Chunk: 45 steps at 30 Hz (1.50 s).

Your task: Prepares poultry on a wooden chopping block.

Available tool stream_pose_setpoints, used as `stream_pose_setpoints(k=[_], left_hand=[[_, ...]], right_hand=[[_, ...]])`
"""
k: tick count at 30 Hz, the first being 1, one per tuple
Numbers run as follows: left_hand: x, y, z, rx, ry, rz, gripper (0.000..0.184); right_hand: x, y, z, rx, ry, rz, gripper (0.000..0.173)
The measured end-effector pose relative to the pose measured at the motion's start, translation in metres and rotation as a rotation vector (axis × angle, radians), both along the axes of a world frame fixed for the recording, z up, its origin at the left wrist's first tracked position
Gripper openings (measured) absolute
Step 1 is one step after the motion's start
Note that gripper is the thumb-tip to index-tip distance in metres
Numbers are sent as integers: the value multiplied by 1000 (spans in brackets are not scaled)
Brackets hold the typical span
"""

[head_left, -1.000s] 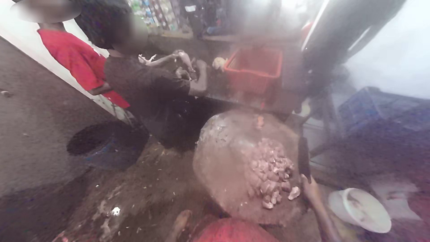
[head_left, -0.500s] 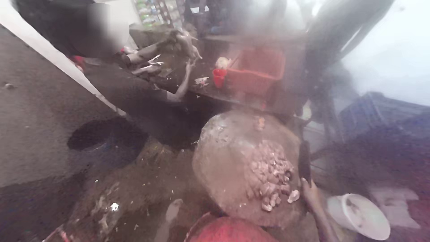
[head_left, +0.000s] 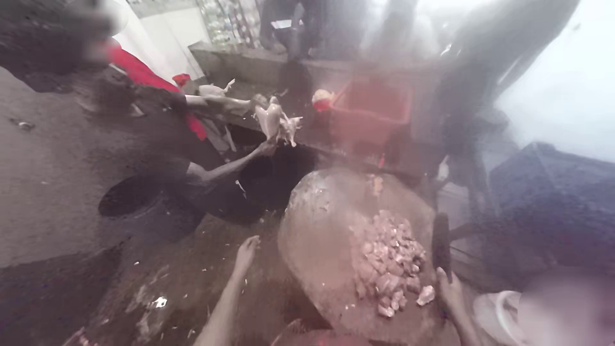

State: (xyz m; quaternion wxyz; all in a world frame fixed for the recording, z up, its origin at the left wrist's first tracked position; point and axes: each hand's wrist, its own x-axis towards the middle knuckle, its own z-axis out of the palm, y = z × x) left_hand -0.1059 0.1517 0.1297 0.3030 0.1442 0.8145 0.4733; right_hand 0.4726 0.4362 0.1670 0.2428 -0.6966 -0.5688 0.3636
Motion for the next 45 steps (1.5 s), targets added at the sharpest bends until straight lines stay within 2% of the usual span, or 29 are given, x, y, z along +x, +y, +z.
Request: stream_pose_setpoints(k=[6,10,13,15,18,20,21,24,27,33,36,39,41,45], left_hand=[[-15,51,58,149,88,28,37],[-10,75,91,305,-52,108,39],[0,91,112,486,-222,180,41],[13,103,130,605,-260,262,43],[26,107,146,742,-109,451,42],[28,104,157,728,56,517,41],[30,101,162,687,69,523,42],[32,95,169,566,-109,443,43],[28,102,168,516,-190,341,42],[27,127,167,566,-312,557,40],[27,127,178,651,-312,577,38],[27,110,182,694,-278,559,33],[22,94,180,627,-209,597,28],[10,48,185,508,-97,687,32]], right_hand=[[3,3,-6,26,-8,9,51],[-3,-2,5,-36,23,-32,53],[-7,-3,10,-43,29,-56,53],[-5,-3,6,-23,33,-62,54],[0,-2,0,-14,21,-26,57],[-5,-2,2,7,35,-17,55],[-6,-4,4,10,36,-13,54],[-3,-8,12,-27,-17,6,56],[-8,-4,12,-34,-14,-12,57],[-5,-7,12,-15,-12,-6,55],[-2,0,6,-9,-27,21,53],[4,-2,0,-14,44,17,55],[6,-2,6,-38,110,10,57],[24,8,-2,-87,181,9,60]])
